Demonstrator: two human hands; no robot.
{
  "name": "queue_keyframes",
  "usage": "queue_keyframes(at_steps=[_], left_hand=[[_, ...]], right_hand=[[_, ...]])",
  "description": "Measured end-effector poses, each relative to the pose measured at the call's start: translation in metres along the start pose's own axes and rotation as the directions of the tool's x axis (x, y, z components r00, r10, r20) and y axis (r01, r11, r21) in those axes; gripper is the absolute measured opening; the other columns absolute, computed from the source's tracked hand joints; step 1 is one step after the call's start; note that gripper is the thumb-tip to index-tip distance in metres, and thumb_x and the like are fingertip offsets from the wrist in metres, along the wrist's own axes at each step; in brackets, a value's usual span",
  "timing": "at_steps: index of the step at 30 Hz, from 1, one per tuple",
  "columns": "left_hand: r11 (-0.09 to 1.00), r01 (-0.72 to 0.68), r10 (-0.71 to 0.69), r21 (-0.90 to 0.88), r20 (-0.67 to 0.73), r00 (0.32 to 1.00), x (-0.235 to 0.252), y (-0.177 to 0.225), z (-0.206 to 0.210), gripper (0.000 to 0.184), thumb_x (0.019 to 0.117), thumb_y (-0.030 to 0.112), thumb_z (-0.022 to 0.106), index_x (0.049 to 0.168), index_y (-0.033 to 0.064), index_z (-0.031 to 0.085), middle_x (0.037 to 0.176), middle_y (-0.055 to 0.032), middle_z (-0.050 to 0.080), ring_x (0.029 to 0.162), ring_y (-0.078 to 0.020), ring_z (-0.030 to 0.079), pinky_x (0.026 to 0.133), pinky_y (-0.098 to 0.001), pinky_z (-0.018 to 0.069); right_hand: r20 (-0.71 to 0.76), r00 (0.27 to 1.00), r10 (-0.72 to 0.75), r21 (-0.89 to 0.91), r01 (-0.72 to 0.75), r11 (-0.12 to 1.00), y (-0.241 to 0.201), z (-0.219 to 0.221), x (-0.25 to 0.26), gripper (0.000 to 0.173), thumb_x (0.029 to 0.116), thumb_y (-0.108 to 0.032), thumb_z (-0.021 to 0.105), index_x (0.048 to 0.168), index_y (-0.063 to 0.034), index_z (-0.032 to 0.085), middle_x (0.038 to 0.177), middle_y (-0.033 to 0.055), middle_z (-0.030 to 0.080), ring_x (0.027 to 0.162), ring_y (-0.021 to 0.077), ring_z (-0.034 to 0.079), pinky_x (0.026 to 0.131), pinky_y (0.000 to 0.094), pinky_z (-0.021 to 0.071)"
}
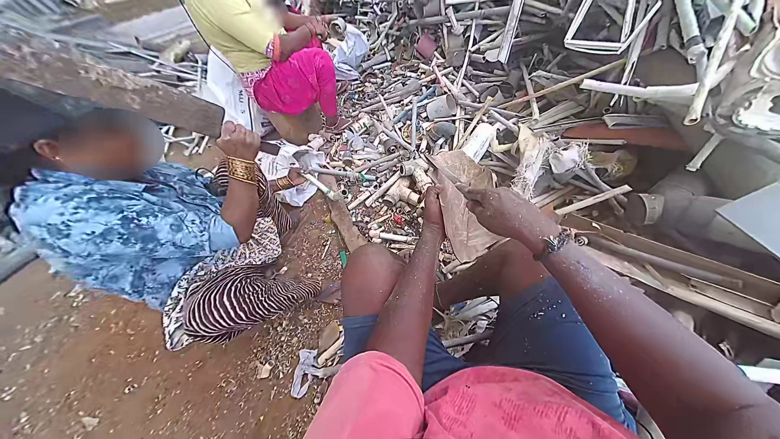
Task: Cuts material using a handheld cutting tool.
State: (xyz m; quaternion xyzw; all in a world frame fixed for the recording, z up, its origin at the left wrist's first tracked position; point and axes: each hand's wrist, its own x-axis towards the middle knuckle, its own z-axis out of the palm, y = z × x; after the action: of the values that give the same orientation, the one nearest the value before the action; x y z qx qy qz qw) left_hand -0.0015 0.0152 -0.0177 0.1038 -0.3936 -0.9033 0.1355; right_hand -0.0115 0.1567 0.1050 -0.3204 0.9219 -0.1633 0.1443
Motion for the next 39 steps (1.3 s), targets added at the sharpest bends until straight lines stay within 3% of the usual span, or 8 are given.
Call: queue_keyframes(at_steps=[5,9,14,17,20,29,35,39], left_hand=[[0.998,-0.043,0.036,-0.047,-0.131,0.991,-0.001,0.01,0.011,0.038,0.1087,0.027,0.025,0.106,0.007,0.057,0.08,-0.006,0.065,0.072,-0.0141,0.067,0.066,-0.0341,0.0579],[1.0,-0.008,0.005,-0.03,-0.113,0.994,-0.004,0.015,0.018,0.036,0.1082,0.024,0.025,0.112,0.0052,0.056,0.085,-0.006,0.066,0.076,-0.0133,0.067,0.069,-0.0329,0.0577],[0.995,-0.09,0.083,-0.048,-0.138,0.987,0.003,0.017,0.009,0.044,0.1099,0.03,0.023,0.123,0.0031,0.055,0.098,-0.0107,0.068,0.088,-0.0173,0.069,0.077,-0.0379,0.0587],[0.99,-0.138,0.132,-0.037,-0.126,0.983,0.006,0.017,0.012,0.049,0.1125,0.035,0.022,0.137,0.0041,0.052,0.114,-0.0139,0.067,0.102,-0.0198,0.068,0.088,-0.0407,0.0576],[0.995,-0.096,0.095,-0.011,-0.067,0.993,0.005,0.01,0.008,0.057,0.1106,0.051,0.025,0.141,0.0128,0.055,0.124,-0.0099,0.068,0.112,-0.0188,0.067,0.095,-0.0433,0.0563],[1.0,0.007,-0.008,-0.019,-0.099,0.995,-0.031,0.035,0.043,0.055,0.1126,0.042,0.014,0.137,0.0103,0.052,0.117,-0.0045,0.066,0.106,-0.0106,0.065,0.093,-0.034,0.0549],[0.998,-0.064,0.063,-0.027,-0.059,0.996,0.002,0.011,0.004,0.056,0.1115,0.049,0.018,0.139,0.0138,0.053,0.124,-0.0055,0.067,0.115,-0.0137,0.065,0.097,-0.0381,0.0554],[0.999,-0.046,0.046,0.001,0.038,0.998,0.007,0.0,0.005,0.056,0.1117,0.049,0.017,0.14,0.0149,0.052,0.123,-0.0039,0.067,0.114,-0.0118,0.065,0.098,-0.0372,0.0554]], right_hand=[[0.148,0.989,-0.027,0.049,0.02,0.999,-0.005,-0.011,-0.003,0.046,0.1104,-0.028,0.041,0.156,-0.0279,0.047,0.121,0.0177,0.069,0.11,0.0358,0.065,0.096,0.0588,0.0478],[0.078,0.996,0.053,0.086,-0.059,0.995,0.017,0.003,0.001,0.049,0.1107,-0.029,0.039,0.16,-0.0288,0.041,0.131,0.0202,0.066,0.123,0.0395,0.062,0.105,0.0606,0.0444],[0.176,0.983,-0.06,0.334,-0.002,0.942,0.033,0.012,-0.029,0.046,0.1112,-0.031,0.044,0.156,-0.0232,0.047,0.123,0.015,0.067,0.092,0.026,0.065,0.084,0.0481,0.0513],[0.194,0.981,-0.007,0.18,-0.029,0.983,0.041,0.009,-0.036,0.046,0.1114,-0.028,0.042,0.157,-0.0206,0.046,0.137,0.018,0.064,0.124,0.0346,0.062,0.107,0.0555,0.0438],[0.086,0.993,0.076,0.042,-0.08,0.996,0.041,0.015,-0.035,0.046,0.1106,-0.025,0.04,0.156,-0.0264,0.047,0.127,0.0214,0.068,0.12,0.0405,0.064,0.102,0.0608,0.0459],[-0.107,0.994,0.008,0.077,0.001,0.997,0.037,0.04,-0.036,0.033,0.1083,-0.022,0.049,0.137,-0.0177,0.065,0.096,0.0186,0.072,0.088,0.0392,0.07,0.075,0.0618,0.0527],[-0.02,0.995,-0.1,0.015,0.1,0.995,0.032,0.014,-0.042,0.038,0.1073,-0.019,0.051,0.143,-0.0213,0.063,0.092,0.0137,0.073,0.082,0.0325,0.068,0.072,0.0544,0.0527],[0.031,0.999,-0.025,-0.109,0.028,0.994,0.033,-0.002,-0.03,0.043,0.1068,-0.023,0.046,0.147,-0.0331,0.057,0.102,0.0144,0.072,0.099,0.0361,0.069,0.083,0.0594,0.0533]])
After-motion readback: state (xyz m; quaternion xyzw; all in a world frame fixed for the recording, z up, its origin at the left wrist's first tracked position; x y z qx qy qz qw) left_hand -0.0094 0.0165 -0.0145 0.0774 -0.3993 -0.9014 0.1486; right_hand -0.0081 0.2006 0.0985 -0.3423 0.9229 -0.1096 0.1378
